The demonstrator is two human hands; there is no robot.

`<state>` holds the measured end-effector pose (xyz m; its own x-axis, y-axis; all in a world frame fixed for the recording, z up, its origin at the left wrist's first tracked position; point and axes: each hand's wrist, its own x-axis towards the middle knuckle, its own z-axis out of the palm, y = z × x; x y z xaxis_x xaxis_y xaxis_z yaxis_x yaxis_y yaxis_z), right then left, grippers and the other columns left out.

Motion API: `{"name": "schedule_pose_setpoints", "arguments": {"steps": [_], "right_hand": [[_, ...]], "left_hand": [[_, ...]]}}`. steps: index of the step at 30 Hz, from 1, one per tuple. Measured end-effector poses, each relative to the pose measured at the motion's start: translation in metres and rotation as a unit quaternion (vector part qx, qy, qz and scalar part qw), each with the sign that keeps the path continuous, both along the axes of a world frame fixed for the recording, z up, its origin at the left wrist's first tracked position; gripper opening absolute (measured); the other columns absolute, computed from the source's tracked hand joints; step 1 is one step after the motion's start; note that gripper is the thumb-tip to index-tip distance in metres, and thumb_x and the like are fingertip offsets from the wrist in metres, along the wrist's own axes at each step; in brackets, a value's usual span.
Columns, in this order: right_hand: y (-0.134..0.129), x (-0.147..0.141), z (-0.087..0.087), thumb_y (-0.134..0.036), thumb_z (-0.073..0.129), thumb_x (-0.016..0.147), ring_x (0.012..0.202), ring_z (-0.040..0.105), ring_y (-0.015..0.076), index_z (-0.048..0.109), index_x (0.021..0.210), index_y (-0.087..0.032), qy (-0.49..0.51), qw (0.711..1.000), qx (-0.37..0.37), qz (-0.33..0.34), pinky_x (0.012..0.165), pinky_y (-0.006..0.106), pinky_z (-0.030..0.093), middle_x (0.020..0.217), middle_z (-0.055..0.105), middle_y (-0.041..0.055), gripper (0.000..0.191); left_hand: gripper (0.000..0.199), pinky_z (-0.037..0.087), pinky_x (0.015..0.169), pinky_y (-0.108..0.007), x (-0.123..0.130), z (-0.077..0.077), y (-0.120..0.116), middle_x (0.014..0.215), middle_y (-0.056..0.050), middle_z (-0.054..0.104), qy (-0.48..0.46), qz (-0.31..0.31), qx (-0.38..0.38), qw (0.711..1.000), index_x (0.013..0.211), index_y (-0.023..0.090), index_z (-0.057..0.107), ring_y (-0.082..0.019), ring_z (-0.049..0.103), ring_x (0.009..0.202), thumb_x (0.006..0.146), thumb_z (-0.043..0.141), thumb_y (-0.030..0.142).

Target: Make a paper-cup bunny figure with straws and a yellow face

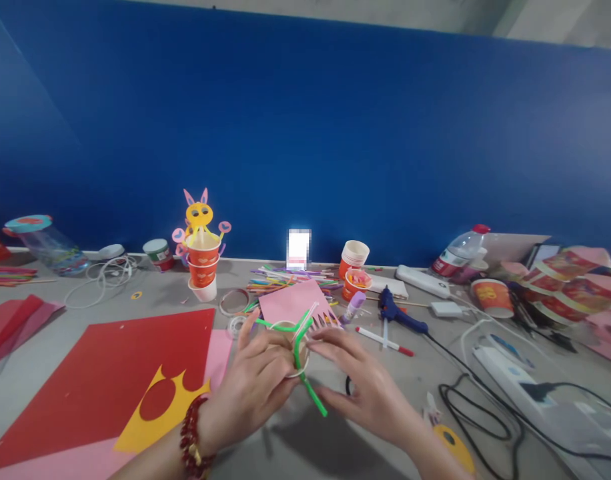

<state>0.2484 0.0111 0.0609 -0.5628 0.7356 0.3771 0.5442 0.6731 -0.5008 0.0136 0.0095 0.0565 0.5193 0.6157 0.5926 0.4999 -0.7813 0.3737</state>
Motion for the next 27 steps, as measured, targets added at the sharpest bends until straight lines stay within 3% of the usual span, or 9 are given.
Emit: {"name": "schedule_pose_setpoints", "arguments": {"steps": [8, 13, 19, 27], "right_hand": [[0.011, -0.010, -0.027, -0.029, 0.065, 0.089, 0.108, 0.062, 0.0247, 0.065, 0.109, -0.024, 0.129, 0.990, 0.024, 0.044, 0.091, 0.034, 0.052, 0.114, 0.063, 0.0098, 0.021], [0.009, -0.016, -0.033, -0.017, 0.065, 0.083, 0.101, 0.064, 0.0247, 0.063, 0.111, -0.023, 0.138, 0.987, 0.075, 0.032, 0.086, 0.034, 0.054, 0.111, 0.065, 0.0096, 0.028], [0.008, -0.017, -0.038, -0.018, 0.065, 0.083, 0.102, 0.064, 0.0240, 0.063, 0.111, -0.023, 0.148, 0.985, 0.079, 0.031, 0.086, 0.034, 0.053, 0.111, 0.064, 0.0094, 0.029], [0.008, -0.015, -0.049, -0.018, 0.068, 0.083, 0.104, 0.063, 0.0244, 0.062, 0.113, -0.025, 0.172, 0.981, 0.081, 0.029, 0.088, 0.036, 0.052, 0.112, 0.063, 0.0082, 0.032]], "left_hand": [[0.010, -0.002, 0.121, -0.049, 0.001, 0.003, 0.000, 0.094, 0.003, 0.073, 0.019, -0.023, -0.001, 1.000, 0.087, 0.021, 0.059, -0.018, 0.061, 0.109, 0.092, 0.053, 0.014], [0.012, -0.006, 0.122, -0.049, 0.003, 0.008, 0.000, 0.086, 0.003, 0.073, 0.019, -0.022, 0.017, 0.999, 0.084, 0.020, 0.058, -0.017, 0.063, 0.103, 0.091, 0.054, 0.011], [0.011, -0.007, 0.121, -0.053, 0.003, 0.005, 0.000, 0.086, 0.002, 0.073, 0.015, -0.017, 0.035, 0.999, 0.085, 0.020, 0.058, -0.016, 0.064, 0.104, 0.092, 0.054, 0.012], [0.012, -0.006, 0.122, -0.049, 0.005, 0.007, 0.001, 0.089, 0.002, 0.074, 0.008, -0.027, 0.059, 0.998, 0.089, 0.020, 0.060, -0.017, 0.065, 0.102, 0.090, 0.054, 0.011]]}}
